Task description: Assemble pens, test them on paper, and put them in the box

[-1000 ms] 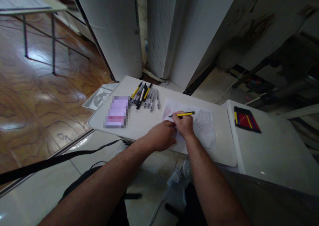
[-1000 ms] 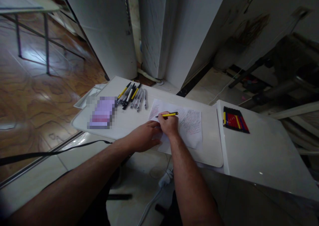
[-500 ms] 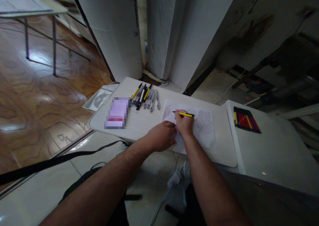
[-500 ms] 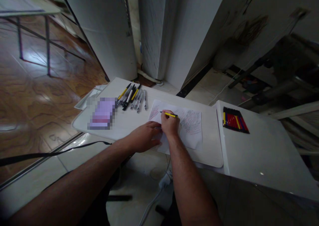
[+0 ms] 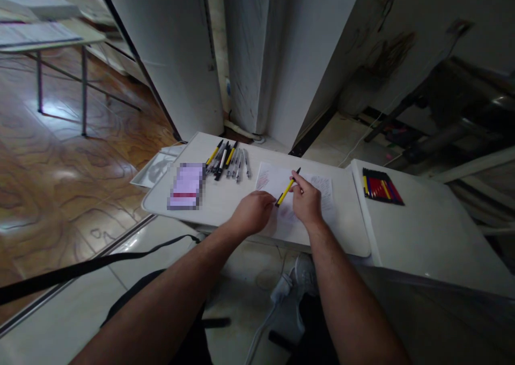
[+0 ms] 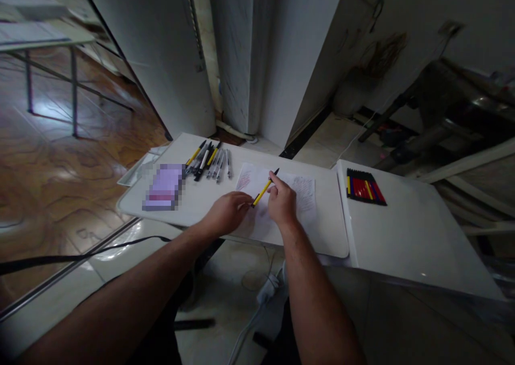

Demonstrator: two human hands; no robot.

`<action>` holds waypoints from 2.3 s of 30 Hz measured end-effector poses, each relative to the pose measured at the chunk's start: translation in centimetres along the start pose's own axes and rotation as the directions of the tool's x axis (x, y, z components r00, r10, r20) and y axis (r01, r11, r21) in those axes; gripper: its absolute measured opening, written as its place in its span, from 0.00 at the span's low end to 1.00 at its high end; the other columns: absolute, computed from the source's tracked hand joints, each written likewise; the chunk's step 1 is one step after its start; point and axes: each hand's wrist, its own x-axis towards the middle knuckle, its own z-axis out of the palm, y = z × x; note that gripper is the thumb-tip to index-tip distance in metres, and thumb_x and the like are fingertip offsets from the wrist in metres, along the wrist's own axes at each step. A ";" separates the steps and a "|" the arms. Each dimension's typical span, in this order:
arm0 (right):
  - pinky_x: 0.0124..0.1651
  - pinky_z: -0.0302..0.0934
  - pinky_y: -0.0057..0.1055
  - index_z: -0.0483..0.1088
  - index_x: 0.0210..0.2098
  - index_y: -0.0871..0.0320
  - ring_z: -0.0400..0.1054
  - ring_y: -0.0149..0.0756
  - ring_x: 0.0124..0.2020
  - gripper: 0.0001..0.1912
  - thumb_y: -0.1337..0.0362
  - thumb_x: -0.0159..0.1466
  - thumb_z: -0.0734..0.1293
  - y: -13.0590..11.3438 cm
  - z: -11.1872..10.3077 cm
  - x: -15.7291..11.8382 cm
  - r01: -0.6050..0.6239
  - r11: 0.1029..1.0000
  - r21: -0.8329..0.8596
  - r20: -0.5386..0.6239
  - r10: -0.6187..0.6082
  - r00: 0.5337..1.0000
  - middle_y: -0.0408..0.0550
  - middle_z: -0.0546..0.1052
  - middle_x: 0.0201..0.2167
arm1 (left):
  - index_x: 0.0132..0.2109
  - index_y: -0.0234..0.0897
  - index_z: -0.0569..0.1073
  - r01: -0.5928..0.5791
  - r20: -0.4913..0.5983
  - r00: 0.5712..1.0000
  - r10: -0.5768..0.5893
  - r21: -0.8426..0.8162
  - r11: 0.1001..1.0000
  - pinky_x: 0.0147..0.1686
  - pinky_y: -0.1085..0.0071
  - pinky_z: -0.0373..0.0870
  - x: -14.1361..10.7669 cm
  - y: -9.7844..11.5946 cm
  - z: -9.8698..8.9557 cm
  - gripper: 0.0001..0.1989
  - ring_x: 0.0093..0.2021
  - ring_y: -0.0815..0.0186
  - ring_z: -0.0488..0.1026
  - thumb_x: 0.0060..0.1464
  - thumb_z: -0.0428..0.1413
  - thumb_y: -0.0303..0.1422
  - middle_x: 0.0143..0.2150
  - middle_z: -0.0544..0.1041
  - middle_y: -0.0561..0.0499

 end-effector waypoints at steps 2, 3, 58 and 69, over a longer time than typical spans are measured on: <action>0.42 0.70 0.34 0.73 0.53 0.55 0.76 0.34 0.35 0.22 0.67 0.63 0.58 -0.6 -1.0 -0.2 0.015 0.999 0.037 -0.022 -0.014 1.000 0.50 0.80 0.45 | 0.45 0.36 0.79 0.165 -0.032 0.984 -0.173 -0.176 0.970 0.44 0.66 0.74 0.3 0.4 0.1 0.14 0.39 0.62 0.78 0.59 0.50 0.31 0.41 0.81 0.45; 0.41 0.70 0.33 0.74 0.52 0.55 0.76 0.34 0.35 0.20 0.65 0.64 0.59 -1.0 -1.4 -0.4 0.024 0.998 0.058 -0.041 -0.022 0.999 0.50 0.80 0.45 | 0.45 0.35 0.79 0.233 -0.001 0.970 -0.243 -0.277 0.932 0.38 0.69 0.74 0.5 0.5 0.2 0.14 0.34 0.64 0.78 0.59 0.50 0.32 0.38 0.82 0.46; 0.31 0.65 0.28 0.69 0.34 0.55 0.72 0.33 0.28 0.07 0.59 0.58 0.68 -1.3 -1.8 -1.9 -0.244 0.927 0.285 -0.034 0.264 0.964 0.41 0.75 0.25 | 0.33 0.33 0.71 0.259 0.052 0.933 -0.356 -0.784 0.565 0.26 0.73 0.70 1.4 1.4 2.0 0.13 0.24 0.67 0.75 0.43 0.63 0.35 0.24 0.77 0.52; 0.23 0.61 0.26 0.68 0.30 0.56 0.69 0.32 0.24 0.12 0.58 0.50 0.73 -2.5 -1.2 -2.6 -0.429 0.810 0.400 0.069 0.440 0.895 0.41 0.75 0.23 | 0.33 0.36 0.72 0.185 -0.088 0.951 -0.297 -0.611 0.770 0.28 0.73 0.67 1.3 1.5 3.2 0.12 0.28 0.66 0.75 0.46 0.62 0.39 0.27 0.78 0.51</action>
